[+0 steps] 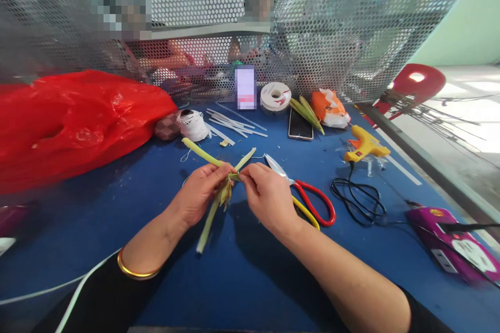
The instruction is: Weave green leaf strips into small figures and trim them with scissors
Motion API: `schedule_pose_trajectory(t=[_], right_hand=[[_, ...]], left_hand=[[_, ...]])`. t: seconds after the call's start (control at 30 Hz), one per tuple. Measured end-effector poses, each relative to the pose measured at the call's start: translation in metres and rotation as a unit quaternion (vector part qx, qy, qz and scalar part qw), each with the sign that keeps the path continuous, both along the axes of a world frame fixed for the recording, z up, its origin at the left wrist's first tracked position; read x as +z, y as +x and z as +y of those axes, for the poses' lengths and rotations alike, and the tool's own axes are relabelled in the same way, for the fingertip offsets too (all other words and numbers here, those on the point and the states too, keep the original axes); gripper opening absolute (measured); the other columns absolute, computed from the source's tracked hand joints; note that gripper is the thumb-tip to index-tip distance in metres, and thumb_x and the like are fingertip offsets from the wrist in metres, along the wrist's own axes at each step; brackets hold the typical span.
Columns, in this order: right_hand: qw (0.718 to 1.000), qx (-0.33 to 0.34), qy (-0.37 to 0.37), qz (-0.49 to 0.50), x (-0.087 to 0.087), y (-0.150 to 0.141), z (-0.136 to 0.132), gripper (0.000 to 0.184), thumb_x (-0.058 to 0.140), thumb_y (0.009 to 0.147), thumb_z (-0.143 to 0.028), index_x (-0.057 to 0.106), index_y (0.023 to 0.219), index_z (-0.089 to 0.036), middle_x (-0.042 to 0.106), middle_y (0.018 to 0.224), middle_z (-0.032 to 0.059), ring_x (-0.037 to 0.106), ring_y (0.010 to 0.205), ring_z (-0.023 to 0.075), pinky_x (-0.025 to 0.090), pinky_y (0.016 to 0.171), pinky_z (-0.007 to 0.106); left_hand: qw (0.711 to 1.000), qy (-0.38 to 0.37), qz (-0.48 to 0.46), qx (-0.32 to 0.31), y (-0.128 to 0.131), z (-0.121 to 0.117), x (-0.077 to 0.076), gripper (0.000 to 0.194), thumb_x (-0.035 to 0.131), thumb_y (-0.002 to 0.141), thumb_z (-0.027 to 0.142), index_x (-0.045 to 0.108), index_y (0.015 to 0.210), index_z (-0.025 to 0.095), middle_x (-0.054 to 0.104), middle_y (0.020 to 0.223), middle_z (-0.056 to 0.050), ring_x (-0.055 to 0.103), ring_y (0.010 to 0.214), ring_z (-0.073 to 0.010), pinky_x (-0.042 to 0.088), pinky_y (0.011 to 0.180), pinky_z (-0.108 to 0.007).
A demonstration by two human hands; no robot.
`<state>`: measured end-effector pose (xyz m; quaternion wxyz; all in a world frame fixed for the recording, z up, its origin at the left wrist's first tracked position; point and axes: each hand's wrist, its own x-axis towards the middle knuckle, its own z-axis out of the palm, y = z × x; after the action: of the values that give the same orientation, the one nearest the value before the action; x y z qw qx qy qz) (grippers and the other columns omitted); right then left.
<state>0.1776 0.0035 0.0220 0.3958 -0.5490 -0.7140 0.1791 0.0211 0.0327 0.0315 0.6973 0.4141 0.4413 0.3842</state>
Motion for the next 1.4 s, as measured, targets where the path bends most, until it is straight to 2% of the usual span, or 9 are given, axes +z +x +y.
schedule_pose_trajectory(t=[0.13,0.33,0.47,0.67,0.87,0.97,1.1,1.27,1.4], right_hand=[[1.0,0.018,0.007,-0.012,-0.001,0.002,0.001,0.019,0.049,0.093,-0.022,0.062,0.08,-0.02,0.062,0.074,0.0016,0.055,0.067,0.0146,0.039,0.063,0.026],[0.999,0.026,-0.04,-0.007,0.002,0.005,0.003,0.02,0.048,0.094,-0.026,0.065,0.085,-0.021,0.064,0.075,0.0007,0.056,0.068,0.0144,0.038,0.062,0.026],[0.993,0.023,-0.107,0.031,0.001,0.003,0.003,0.016,0.052,0.091,-0.032,0.065,0.09,-0.022,0.064,0.072,-0.0012,0.055,0.064,0.0138,0.038,0.058,0.026],[0.99,0.02,-0.137,0.03,-0.002,0.003,0.004,0.015,0.053,0.088,-0.031,0.065,0.086,-0.022,0.063,0.067,-0.0023,0.052,0.06,0.0137,0.036,0.055,0.027],[0.973,0.047,-0.171,0.148,-0.005,0.001,0.006,0.02,0.057,0.086,-0.037,0.068,0.094,-0.022,0.068,0.077,0.001,0.059,0.07,0.0162,0.045,0.065,0.029],[0.94,0.061,-0.188,0.279,-0.004,-0.002,0.007,0.021,0.062,0.083,-0.039,0.068,0.09,-0.021,0.07,0.085,0.0024,0.062,0.078,0.0171,0.048,0.072,0.03],[0.902,0.021,-0.201,0.382,0.002,-0.001,0.007,0.017,0.069,0.077,-0.035,0.069,0.075,-0.019,0.067,0.073,0.0,0.059,0.068,0.0137,0.046,0.066,0.026],[0.871,0.009,-0.215,0.441,0.012,0.001,0.004,0.016,0.071,0.073,-0.034,0.066,0.072,-0.019,0.066,0.07,-0.0005,0.06,0.062,0.0124,0.047,0.061,0.025],[0.877,0.018,-0.224,0.424,0.015,0.002,0.005,0.02,0.071,0.072,-0.035,0.063,0.069,-0.018,0.062,0.064,-0.0022,0.056,0.053,0.01,0.048,0.056,0.024]], left_hand=[[1.0,-0.004,-0.006,-0.007,-0.001,0.0,0.002,0.032,0.082,0.063,0.036,0.061,0.075,0.016,0.061,0.06,0.004,0.057,0.049,-0.0086,0.042,0.048,-0.019],[1.0,-0.03,-0.008,0.007,-0.004,0.004,-0.002,0.032,0.078,0.069,0.042,0.07,0.082,0.014,0.063,0.059,0.0,0.056,0.049,-0.009,0.041,0.046,-0.019],[0.997,-0.053,-0.035,0.035,-0.004,0.006,-0.004,0.025,0.081,0.067,0.03,0.073,0.081,0.012,0.066,0.063,-0.002,0.06,0.055,-0.0094,0.042,0.049,-0.017],[0.994,-0.069,-0.045,0.073,-0.004,0.006,-0.001,0.023,0.073,0.074,0.016,0.069,0.096,0.015,0.073,0.075,-0.004,0.062,0.058,-0.0097,0.04,0.048,-0.017],[0.993,-0.064,-0.079,0.06,-0.002,0.003,-0.005,0.019,0.077,0.068,0.016,0.069,0.084,0.015,0.072,0.072,-0.004,0.063,0.061,-0.0102,0.045,0.056,-0.02],[0.998,-0.03,-0.042,0.027,-0.001,0.002,-0.006,0.021,0.081,0.066,0.025,0.072,0.081,0.013,0.069,0.066,-0.003,0.061,0.058,-0.0101,0.045,0.056,-0.021],[0.999,0.015,0.037,-0.013,-0.003,0.001,-0.001,0.025,0.073,0.075,0.039,0.072,0.078,0.014,0.064,0.056,0.0,0.052,0.047,-0.007,0.036,0.048,-0.02],[0.991,0.092,0.017,-0.092,-0.007,0.003,0.007,0.014,0.067,0.078,0.023,0.074,0.088,0.016,0.071,0.072,-0.003,0.062,0.064,-0.0116,0.047,0.063,-0.023],[0.958,0.233,0.137,-0.101,-0.011,0.006,0.009,0.017,0.066,0.075,0.014,0.076,0.089,0.017,0.076,0.088,-0.005,0.066,0.08,-0.0169,0.049,0.077,-0.029]])
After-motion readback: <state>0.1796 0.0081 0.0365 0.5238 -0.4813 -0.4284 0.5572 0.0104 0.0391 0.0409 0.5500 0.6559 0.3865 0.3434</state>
